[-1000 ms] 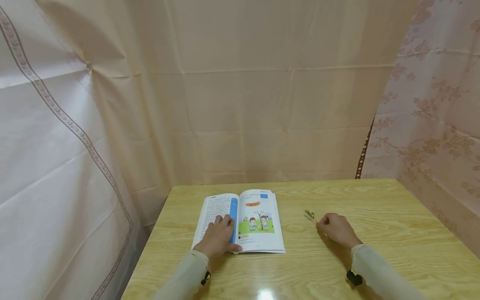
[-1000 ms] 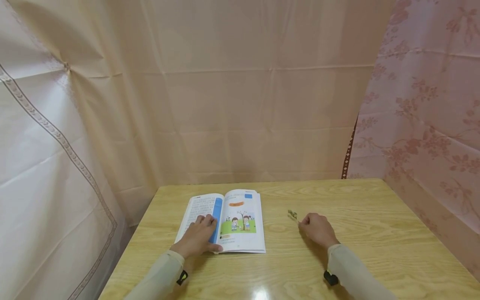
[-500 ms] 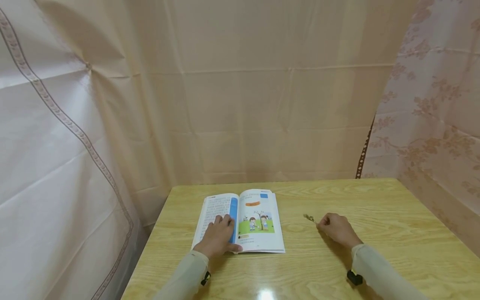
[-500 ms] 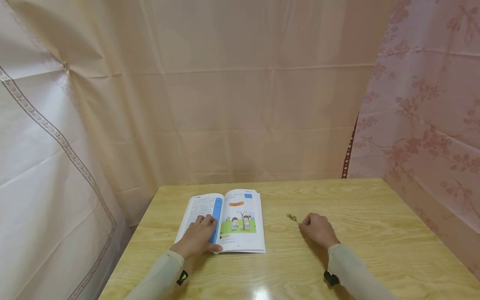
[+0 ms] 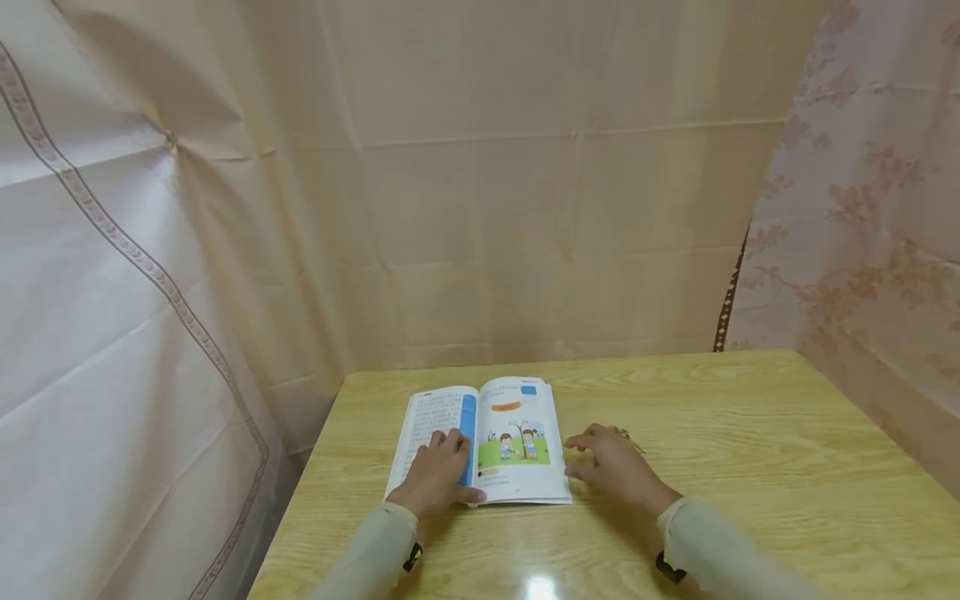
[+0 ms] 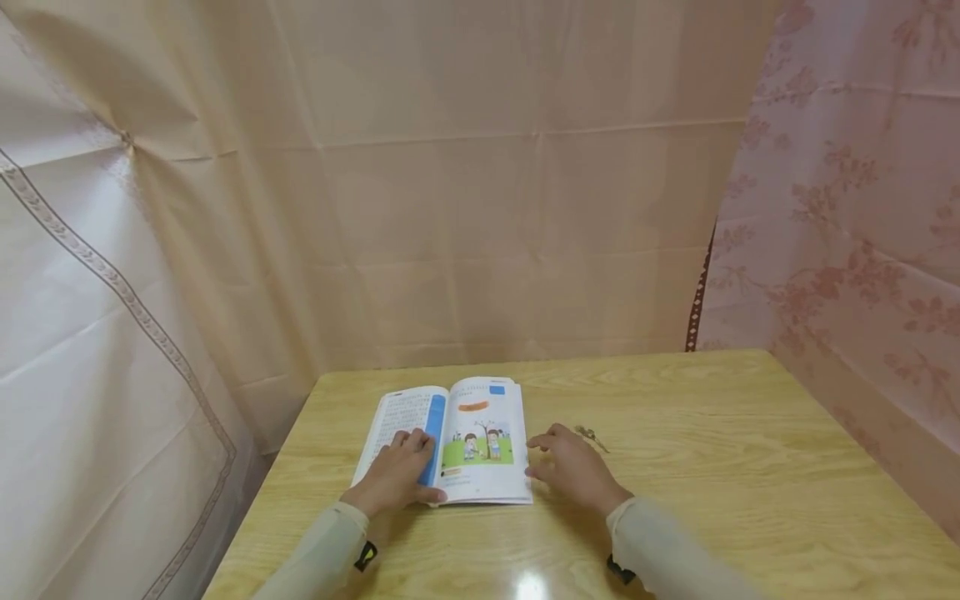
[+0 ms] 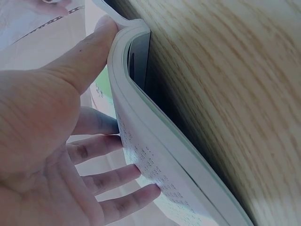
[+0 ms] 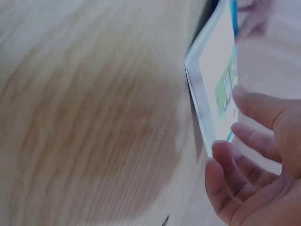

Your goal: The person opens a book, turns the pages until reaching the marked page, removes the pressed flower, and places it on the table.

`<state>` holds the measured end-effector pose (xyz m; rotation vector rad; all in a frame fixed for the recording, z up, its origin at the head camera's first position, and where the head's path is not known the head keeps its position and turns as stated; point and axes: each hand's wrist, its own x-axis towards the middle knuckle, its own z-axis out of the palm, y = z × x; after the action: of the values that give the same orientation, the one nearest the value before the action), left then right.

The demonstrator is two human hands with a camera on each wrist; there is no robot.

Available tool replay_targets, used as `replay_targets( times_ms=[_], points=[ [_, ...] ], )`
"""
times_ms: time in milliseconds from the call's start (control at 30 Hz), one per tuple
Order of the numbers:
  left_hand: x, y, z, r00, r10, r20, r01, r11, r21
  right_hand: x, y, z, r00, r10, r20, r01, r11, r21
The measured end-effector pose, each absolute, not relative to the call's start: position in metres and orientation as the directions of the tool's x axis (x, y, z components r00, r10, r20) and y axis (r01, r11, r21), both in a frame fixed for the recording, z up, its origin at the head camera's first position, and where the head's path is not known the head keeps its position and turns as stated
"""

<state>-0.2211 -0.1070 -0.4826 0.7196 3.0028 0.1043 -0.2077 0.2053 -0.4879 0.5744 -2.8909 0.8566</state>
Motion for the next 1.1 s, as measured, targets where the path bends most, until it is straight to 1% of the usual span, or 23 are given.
replay_targets(
  times_ms=[67, 200, 400, 567, 700, 767, 900, 1100],
  points=[
    [-0.221, -0.107, -0.483, -0.89, 0.454, -0.037, 0.45, 0.889, 0.084, -0.207, 0.198, -0.491, -0.905, -0.383, 0.184, -0.424, 0.785, -0.452],
    [-0.22, -0.106, -0.482, -0.888, 0.459, -0.03, 0.455, 0.886, 0.09, -0.204, 0.188, -0.494, -0.879, -0.44, 0.184, -0.476, 0.787, -0.393],
    [-0.219, -0.105, -0.48, -0.885, 0.464, -0.017, 0.462, 0.884, 0.075, -0.2, 0.185, -0.495, -0.861, -0.486, 0.153, -0.506, 0.783, -0.362],
    [-0.221, -0.106, -0.48, -0.885, 0.466, -0.021, 0.462, 0.882, 0.098, -0.201, 0.184, -0.498, -0.849, -0.508, 0.144, -0.526, 0.789, -0.318],
    [-0.221, -0.113, -0.481, -0.867, 0.497, -0.028, 0.492, 0.864, 0.106, -0.203, 0.182, -0.499, -0.849, -0.51, 0.138, -0.526, 0.786, -0.325],
    [-0.221, -0.121, -0.483, -0.849, 0.528, -0.028, 0.524, 0.847, 0.093, -0.203, 0.181, -0.498, -0.847, -0.513, 0.138, -0.527, 0.782, -0.333],
    [-0.217, -0.138, -0.484, -0.834, 0.552, -0.019, 0.549, 0.832, 0.074, -0.201, 0.18, -0.498, -0.848, -0.512, 0.138, -0.527, 0.782, -0.332],
    [-0.205, -0.182, -0.486, -0.831, 0.545, 0.109, 0.543, 0.838, -0.054, -0.199, 0.18, -0.499, -0.833, -0.531, 0.157, -0.551, 0.771, -0.32]
  ],
)
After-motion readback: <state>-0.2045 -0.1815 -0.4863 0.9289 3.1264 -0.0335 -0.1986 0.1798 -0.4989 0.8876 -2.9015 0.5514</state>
